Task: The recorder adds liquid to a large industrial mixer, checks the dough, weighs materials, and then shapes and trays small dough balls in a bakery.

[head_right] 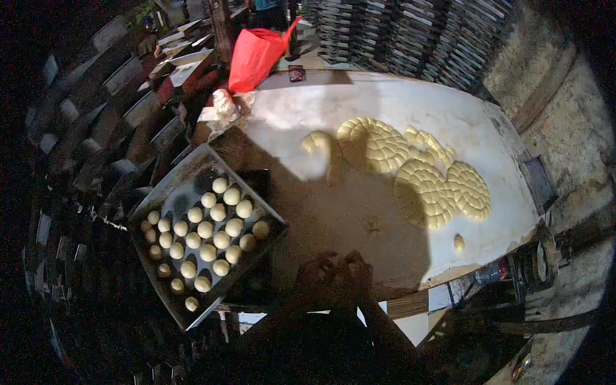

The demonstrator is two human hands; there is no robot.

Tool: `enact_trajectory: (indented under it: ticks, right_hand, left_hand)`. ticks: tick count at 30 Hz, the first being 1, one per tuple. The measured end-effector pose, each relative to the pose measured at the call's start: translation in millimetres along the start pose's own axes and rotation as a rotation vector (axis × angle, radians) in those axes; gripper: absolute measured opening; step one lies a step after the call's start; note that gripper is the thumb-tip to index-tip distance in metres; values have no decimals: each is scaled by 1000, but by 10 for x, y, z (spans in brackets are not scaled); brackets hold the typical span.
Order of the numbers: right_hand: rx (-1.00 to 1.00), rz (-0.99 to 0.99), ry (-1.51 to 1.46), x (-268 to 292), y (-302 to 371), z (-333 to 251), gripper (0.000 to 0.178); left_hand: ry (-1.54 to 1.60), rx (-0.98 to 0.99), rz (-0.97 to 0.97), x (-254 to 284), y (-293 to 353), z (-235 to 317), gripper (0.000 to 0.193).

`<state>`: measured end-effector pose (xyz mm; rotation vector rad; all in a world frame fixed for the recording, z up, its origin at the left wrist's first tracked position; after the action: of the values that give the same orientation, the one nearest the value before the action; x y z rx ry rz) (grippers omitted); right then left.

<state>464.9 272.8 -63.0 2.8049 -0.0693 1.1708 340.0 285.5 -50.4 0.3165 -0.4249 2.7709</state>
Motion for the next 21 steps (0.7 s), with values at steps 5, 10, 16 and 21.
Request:
enact_trajectory:
  ticks: [5,10,16,21]
  right_hand:
    - [-81,323,275,1072,-82,650,22]
    - [388,450,621,873,184,2050,28]
    - [565,58,672,993,-9,2133,37]
    - [437,-57,396,693,-423,1339,42]
  left_hand:
    - [-18,399,-135,-348,-240,163,40]
    - [-759,311,-354,-835,136,-745,30]
    - [-964,83,-85,-435,-29,117,50]
    - [-864,-55,86,-546,-243,-587,32]
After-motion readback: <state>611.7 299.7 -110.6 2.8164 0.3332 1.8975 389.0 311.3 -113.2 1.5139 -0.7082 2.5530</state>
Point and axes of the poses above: each hand's wrist, its own y-axis away from the middle knuckle, its own x-axis out of the back of the hand, z = x × y, the point moved 10 cm from there along -y, towards the middle knuckle, and after that the axes turned 11 degrees about y, right-handed, at the moved point
